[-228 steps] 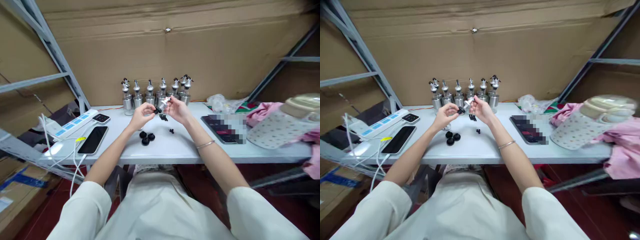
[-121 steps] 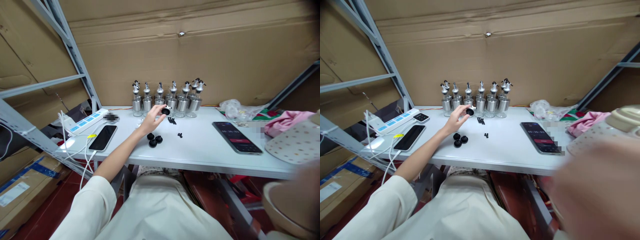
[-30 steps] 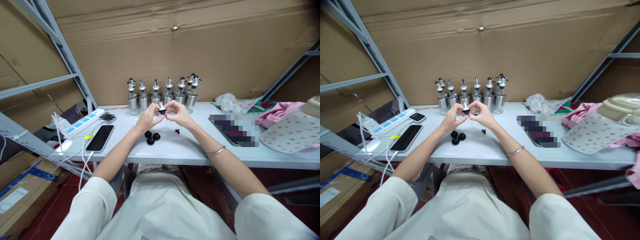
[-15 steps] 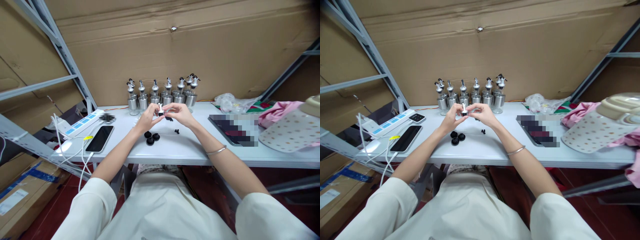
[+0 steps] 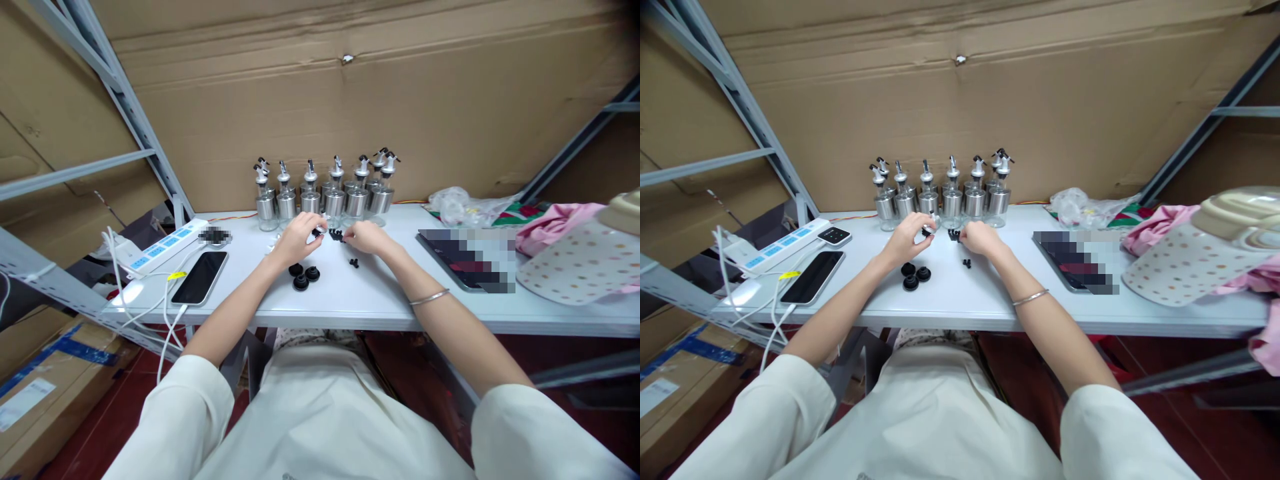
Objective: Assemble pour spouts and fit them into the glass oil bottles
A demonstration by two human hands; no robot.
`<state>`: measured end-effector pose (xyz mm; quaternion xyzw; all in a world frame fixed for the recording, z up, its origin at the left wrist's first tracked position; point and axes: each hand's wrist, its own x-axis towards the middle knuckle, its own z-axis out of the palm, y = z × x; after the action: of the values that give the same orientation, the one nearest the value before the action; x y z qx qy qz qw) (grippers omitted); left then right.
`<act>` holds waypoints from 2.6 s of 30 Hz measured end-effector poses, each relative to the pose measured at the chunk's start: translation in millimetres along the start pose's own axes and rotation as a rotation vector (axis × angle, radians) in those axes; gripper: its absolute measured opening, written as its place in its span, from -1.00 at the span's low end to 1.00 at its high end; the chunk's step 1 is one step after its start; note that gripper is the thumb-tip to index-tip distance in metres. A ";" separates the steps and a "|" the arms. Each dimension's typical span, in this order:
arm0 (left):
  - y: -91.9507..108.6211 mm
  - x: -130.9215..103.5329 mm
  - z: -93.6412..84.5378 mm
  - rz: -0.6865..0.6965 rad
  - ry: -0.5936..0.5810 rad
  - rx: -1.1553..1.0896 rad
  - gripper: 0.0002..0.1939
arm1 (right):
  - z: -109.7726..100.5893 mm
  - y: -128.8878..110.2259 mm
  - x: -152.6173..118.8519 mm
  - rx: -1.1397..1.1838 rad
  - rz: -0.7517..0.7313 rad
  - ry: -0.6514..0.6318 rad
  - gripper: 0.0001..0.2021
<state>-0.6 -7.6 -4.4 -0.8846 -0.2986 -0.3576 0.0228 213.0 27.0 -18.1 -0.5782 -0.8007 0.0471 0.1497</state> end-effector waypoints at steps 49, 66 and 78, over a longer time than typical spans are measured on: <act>-14.1 -1.8 11.8 -0.179 -0.019 -0.270 -0.29 | -19.6 -26.8 -12.2 1.272 0.059 -0.028 -0.67; -8.3 -0.1 8.1 -0.188 -0.039 -0.329 -0.42 | -22.0 -22.6 -13.2 1.355 -0.014 -0.126 -0.68; -2.6 1.6 5.8 -0.222 -0.056 -0.434 -0.41 | -21.1 -13.8 -12.0 1.522 -0.102 -0.456 -0.69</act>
<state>2.6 -3.2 -8.0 -0.8400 -0.3107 -0.3891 -0.2154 210.1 9.2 3.2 -0.2558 -0.5851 0.6914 0.3380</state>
